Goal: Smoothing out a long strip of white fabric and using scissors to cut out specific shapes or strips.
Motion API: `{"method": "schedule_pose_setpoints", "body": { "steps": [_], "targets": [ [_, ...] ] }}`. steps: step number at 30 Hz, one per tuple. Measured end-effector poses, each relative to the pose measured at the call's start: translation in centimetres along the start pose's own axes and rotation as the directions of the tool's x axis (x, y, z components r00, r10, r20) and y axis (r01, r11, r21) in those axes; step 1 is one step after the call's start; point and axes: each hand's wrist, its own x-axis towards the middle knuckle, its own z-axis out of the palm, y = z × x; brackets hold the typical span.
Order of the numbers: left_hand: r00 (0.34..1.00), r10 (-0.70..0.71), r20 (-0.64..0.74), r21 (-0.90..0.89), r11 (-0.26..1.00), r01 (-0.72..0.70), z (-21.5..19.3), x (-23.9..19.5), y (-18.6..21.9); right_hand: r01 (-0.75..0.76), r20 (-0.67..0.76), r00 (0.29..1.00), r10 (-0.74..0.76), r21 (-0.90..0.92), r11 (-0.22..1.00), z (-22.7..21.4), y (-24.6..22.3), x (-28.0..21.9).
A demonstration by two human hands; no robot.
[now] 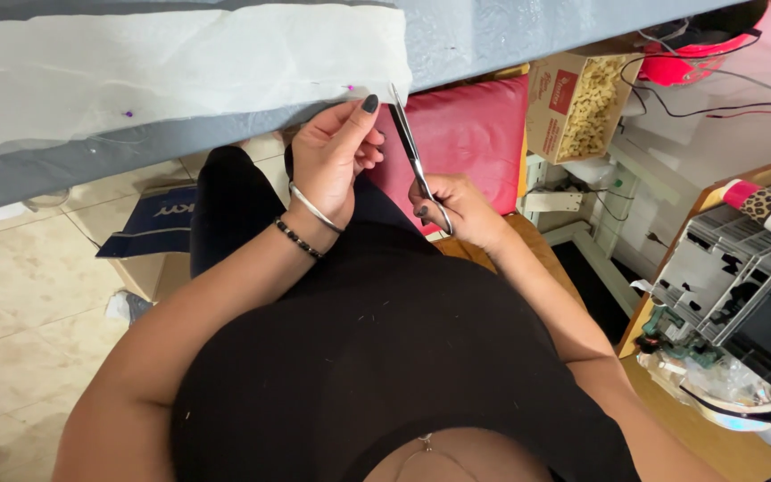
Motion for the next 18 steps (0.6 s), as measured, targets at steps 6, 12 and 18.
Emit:
{"method": "schedule_pose_setpoints", "body": {
  "steps": [6,12,18],
  "targets": [
    [0.999,-0.034,-0.008,-0.033,0.999,0.034,0.8,-0.2,0.3,-0.027,-0.013,1.000,0.027,-0.013,1.000,0.3,-0.8,0.3],
    [0.999,0.042,-0.020,-0.023,0.999,-0.042,1.1,-0.1,0.3,-0.046,-0.045,0.998,0.044,-0.032,0.998,0.0,-0.3,0.1],
    [0.999,0.043,-0.026,0.018,0.999,-0.042,1.3,-0.6,0.4,-0.034,-0.008,0.999,0.033,-0.124,0.992,0.1,-1.4,1.1]
  ]
}}
